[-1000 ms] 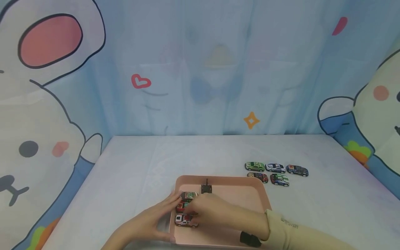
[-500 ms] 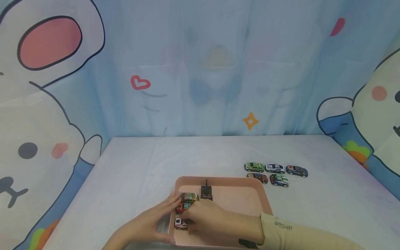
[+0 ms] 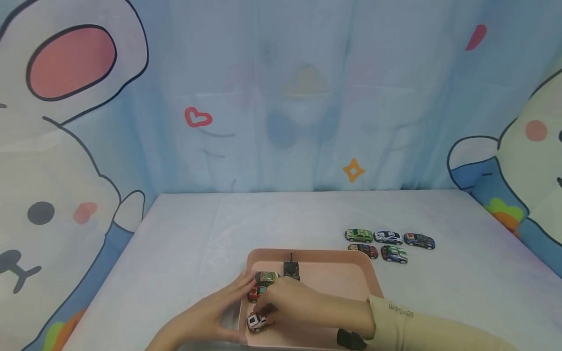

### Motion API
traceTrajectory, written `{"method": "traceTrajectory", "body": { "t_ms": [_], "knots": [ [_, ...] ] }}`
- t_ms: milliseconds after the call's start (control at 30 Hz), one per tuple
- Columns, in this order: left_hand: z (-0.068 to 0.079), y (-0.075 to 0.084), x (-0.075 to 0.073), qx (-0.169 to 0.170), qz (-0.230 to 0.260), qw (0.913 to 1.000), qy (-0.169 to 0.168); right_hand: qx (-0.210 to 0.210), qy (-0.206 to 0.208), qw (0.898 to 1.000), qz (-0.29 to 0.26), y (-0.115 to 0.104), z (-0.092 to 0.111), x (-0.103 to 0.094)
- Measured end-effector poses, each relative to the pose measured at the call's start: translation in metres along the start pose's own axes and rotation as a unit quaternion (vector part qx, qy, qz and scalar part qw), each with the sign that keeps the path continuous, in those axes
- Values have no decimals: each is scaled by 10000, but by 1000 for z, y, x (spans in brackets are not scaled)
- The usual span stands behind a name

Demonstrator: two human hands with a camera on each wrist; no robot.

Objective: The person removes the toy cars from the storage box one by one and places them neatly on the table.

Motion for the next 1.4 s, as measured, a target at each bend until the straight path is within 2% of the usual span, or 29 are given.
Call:
{"method": "traceTrajectory", "body": {
  "t_ms": [233,333,567,800,1000,1233,1400],
  "knots": [
    [0,2,-1,214,-140,9996,103,-117,90,9984,-547,3,2,-21],
    [1,2,-1,177,-154,9997,117,-51,227,9965,-804,7,4,-35],
    [1,1,-2,-25,-204,9997,105,53,715,9930,-934,23,16,-73],
    [0,-2,-2,-237,-173,9995,80,462,1126,9855,-1178,50,36,-97],
    [-1,-3,-1,-306,-56,9995,60,918,1370,9825,-862,74,57,-111],
    [-1,-1,0,-138,-76,9998,87,1402,1784,9724,-545,99,86,-124],
    [-1,-1,1,-80,-107,9998,122,1702,2092,9605,-688,118,111,-133]
  ]
}}
Point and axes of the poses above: each hand's wrist, its own z-axis away from the middle knuckle, its own x-axis out of the palm, y = z × x, the point moved 9 cm from there along -z, towards the middle knuckle, and after that the axes turned 3 degrees about y, right-handed, at the moved point
